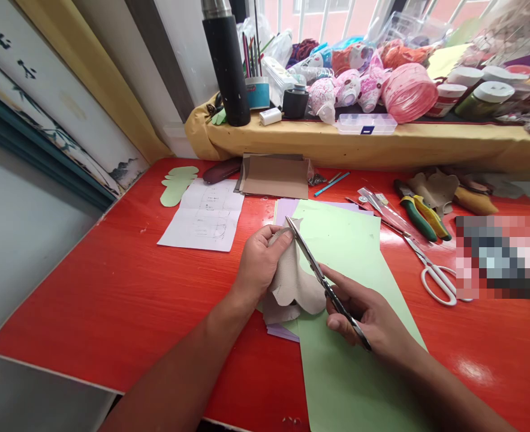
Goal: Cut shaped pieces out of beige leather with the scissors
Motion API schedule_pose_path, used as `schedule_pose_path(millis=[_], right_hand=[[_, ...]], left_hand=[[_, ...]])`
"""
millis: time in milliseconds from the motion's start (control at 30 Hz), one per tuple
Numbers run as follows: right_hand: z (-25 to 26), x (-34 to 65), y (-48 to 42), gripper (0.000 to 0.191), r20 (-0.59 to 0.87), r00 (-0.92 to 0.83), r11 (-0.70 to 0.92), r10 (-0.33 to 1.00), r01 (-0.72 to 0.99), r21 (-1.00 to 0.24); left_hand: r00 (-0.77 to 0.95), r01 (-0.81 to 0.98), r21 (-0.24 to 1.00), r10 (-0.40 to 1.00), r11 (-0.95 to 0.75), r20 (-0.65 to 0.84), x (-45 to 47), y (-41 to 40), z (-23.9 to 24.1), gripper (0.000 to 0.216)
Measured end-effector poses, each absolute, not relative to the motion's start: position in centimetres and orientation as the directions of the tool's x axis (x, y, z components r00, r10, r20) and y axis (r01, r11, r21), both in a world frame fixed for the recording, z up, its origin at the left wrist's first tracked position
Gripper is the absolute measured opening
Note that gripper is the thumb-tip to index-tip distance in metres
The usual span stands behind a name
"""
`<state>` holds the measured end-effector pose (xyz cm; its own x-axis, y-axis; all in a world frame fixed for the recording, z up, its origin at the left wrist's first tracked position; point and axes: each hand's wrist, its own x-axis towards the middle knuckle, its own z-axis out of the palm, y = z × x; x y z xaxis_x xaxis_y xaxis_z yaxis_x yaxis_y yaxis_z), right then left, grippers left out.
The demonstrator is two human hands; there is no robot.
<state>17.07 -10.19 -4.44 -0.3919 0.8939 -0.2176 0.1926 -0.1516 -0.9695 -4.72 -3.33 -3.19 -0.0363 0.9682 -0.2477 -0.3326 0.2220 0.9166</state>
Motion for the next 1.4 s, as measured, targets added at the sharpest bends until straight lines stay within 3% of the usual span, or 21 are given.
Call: schedule_pose_path(millis=[400,900,1400], right_hand=[[-4.4,17.2,-10.3,0.093,-0.191,-0.398,-0.130,0.898,0.174,-0.976],[-4.2,17.0,-10.2,0.101,-0.200,-0.427,-0.092,0.882,0.261,-0.961],[-4.2,17.0,-10.3,0.099,-0.185,-0.405,-0.085,0.895,0.251,-0.964]], left_hand=[[-0.035,-0.305,0.928,0.971,0.215,-0.236,-4.5,-3.5,-3.1,0.039],[-0.028,-0.193,0.950,0.966,0.247,-0.257,-5.2,-3.3,-2.9,0.042],[-0.031,-0.192,0.941,0.957,0.278,-0.289,-5.2,-3.1,-3.3,0.038]])
